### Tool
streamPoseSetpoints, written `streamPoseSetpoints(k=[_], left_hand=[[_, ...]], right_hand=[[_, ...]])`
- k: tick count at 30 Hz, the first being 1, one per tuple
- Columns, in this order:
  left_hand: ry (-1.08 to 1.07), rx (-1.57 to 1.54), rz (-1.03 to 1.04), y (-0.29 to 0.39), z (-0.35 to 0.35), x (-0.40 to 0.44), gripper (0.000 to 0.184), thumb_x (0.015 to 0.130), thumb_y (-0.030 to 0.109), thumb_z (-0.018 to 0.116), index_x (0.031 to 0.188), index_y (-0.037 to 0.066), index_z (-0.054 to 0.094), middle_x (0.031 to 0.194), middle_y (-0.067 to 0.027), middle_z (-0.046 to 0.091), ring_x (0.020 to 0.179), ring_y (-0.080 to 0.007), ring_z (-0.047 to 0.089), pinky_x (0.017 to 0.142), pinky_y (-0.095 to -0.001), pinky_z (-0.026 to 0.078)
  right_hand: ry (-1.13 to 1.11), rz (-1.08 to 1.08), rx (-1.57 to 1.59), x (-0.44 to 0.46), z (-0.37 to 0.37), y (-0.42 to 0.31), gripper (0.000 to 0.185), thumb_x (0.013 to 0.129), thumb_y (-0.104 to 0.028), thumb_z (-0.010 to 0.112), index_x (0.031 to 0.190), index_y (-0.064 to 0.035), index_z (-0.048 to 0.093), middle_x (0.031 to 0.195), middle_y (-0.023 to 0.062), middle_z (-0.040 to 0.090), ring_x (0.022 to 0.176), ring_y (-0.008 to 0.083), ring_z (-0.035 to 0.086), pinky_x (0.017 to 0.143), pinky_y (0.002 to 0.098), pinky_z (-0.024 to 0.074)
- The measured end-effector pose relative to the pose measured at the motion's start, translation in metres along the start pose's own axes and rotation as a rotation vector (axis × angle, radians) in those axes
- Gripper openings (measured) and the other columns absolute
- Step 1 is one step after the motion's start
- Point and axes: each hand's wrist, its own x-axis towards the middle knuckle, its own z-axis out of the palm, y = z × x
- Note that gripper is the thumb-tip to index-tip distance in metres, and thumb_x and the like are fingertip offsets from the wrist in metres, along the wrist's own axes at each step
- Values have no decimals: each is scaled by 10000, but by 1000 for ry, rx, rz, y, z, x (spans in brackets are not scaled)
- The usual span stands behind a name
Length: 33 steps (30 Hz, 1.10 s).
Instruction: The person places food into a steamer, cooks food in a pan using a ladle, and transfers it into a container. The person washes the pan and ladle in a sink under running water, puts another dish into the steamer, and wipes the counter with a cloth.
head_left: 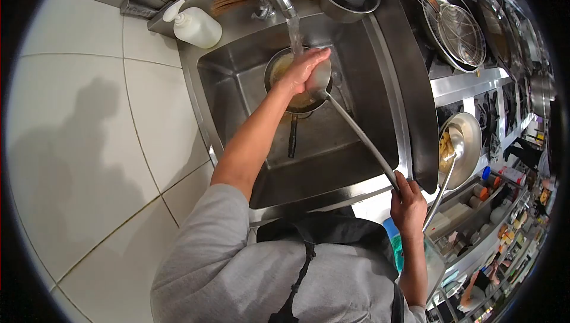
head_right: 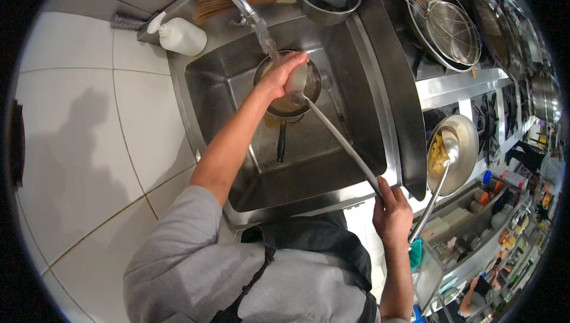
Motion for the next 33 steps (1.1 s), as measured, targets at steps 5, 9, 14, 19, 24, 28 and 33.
streamPoseSetpoints(k=[5, 9, 14, 19, 24, 28, 33], left_hand=[[14, -356, -253, -14, -46, 18, 302, 954, 425, 741, 1005, 130, 708, 913, 0, 723, 804, -201, 704, 781, -379, 591], [219, -816, -291, -35, -39, 14, 247, 895, 360, 818, 972, 156, 701, 932, 42, 698, 890, -190, 672, 800, -395, 569], [381, -895, -152, -30, 1, -4, 291, 829, 337, 899, 969, 199, 685, 965, 54, 650, 852, -172, 513, 902, -365, 477], [296, -547, -7, -36, 2, 4, 304, 888, 300, 848, 1060, 149, 649, 1027, 28, 645, 999, -181, 638, 949, -387, 471], [292, -192, -79, -70, 24, -26, 602, 927, 651, 675, 1173, 109, 590, 1085, -46, 634, 931, -213, 690, 882, -394, 500], [311, -22, -121, -69, 20, -24, 932, 912, 840, 494, 1369, 28, 516, 1070, -78, 642, 834, -207, 714, 836, -379, 506], [515, 381, 64, -61, -34, 7, 613, 1042, 506, 570, 1285, -56, 592, 1055, -177, 697, 822, -241, 737, 577, -382, 604]], right_hand=[[-59, 19, 29, 7, 8, -7, 574, 855, -38, 696, 1404, -188, 623, 932, 154, 647, 813, 389, 683, 710, 498, 549], [-62, 6, 27, 26, 31, -24, 591, 878, -70, 688, 1445, -187, 570, 957, 169, 652, 831, 410, 684, 707, 516, 563], [-25, 22, 97, 39, 43, -40, 570, 889, -79, 685, 1442, -152, 568, 954, 186, 663, 831, 423, 690, 720, 513, 569], [-107, 54, 315, 42, 51, -44, 543, 915, -101, 692, 1439, -68, 551, 958, 209, 687, 815, 354, 713, 735, 472, 575], [-639, 457, 1471, 62, 22, -67, 430, 1024, -222, 635, 1396, -25, 547, 767, 7, 532, 550, 131, 518, 487, 304, 461], [-949, 749, 2302, 61, -3, -71, 385, 1091, -289, 534, 1379, -34, 539, 715, -23, 423, 480, 67, 387, 402, 235, 374], [-1073, 762, 2510, 38, -8, -65, 411, 1113, -304, 482, 1421, -33, 501, 729, -15, 443, 498, 57, 397, 403, 236, 378]])
